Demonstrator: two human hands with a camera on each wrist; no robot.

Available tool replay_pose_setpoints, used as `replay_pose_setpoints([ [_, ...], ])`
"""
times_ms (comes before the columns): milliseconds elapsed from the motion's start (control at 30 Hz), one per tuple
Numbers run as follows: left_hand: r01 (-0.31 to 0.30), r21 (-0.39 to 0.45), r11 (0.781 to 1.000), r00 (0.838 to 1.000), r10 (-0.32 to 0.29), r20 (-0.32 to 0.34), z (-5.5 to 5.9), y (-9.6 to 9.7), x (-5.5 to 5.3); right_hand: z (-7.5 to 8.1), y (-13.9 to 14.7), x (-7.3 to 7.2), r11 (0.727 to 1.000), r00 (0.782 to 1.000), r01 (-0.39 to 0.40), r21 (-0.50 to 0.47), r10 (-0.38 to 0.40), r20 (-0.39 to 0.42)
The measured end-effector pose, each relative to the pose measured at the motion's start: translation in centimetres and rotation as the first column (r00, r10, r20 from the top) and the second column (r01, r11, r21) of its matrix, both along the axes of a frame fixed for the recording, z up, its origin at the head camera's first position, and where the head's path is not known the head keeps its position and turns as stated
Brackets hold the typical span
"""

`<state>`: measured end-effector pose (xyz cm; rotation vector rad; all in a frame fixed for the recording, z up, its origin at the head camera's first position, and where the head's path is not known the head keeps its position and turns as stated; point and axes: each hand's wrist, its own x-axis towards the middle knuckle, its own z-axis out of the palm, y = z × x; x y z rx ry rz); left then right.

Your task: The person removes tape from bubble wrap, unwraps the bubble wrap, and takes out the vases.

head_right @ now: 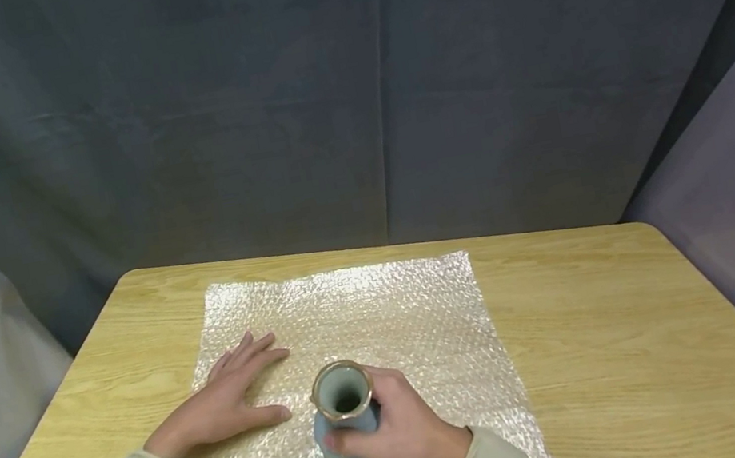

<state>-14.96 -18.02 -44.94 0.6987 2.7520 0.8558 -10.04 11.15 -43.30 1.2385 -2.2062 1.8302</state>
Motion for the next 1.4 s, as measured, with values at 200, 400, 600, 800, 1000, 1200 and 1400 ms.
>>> replay_pose_setpoints([
  [200,-0.002,-0.007,1.0,1.0,0.002,-0.006,0.0,0.06,0.01,0.16,0.03,0.03,1.0,1.0,-0.001,-0.004,0.001,-0.01],
  [400,-0.01,-0.003,1.0,1.0,0.01,0.0,-0.1,0.06,0.04,0.31,0.03,0.06,1.0,1.0,0.004,0.0,-0.004,-0.01],
  [600,-0.012,0.0,1.0,1.0,0.012,-0.003,-0.17,0.0,0.02,0.35,0.04,0.01,1.0,1.0,0.011,0.005,-0.011,-0.013],
  [800,-0.01,-0.002,1.0,1.0,0.01,0.0,0.02,0.06,0.09,0.36,0.1,-0.05,1.0,1.0,0.02,0.001,-0.02,-0.018],
  [1000,-0.01,0.007,1.0,1.0,0.01,0.003,0.16,0.16,0.26,0.36,0.22,-0.08,0.999,0.999,0.034,0.009,-0.033,-0.022],
  [1200,-0.013,0.007,1.0,1.0,0.013,0.004,0.16,0.18,0.32,0.38,0.27,-0.12,0.999,0.999,0.04,0.007,-0.04,-0.027],
  [1400,-0.006,0.007,1.0,1.0,0.006,-0.004,0.18,0.09,0.27,0.33,0.31,-0.18,0.999,0.997,0.053,0.001,-0.053,-0.047],
])
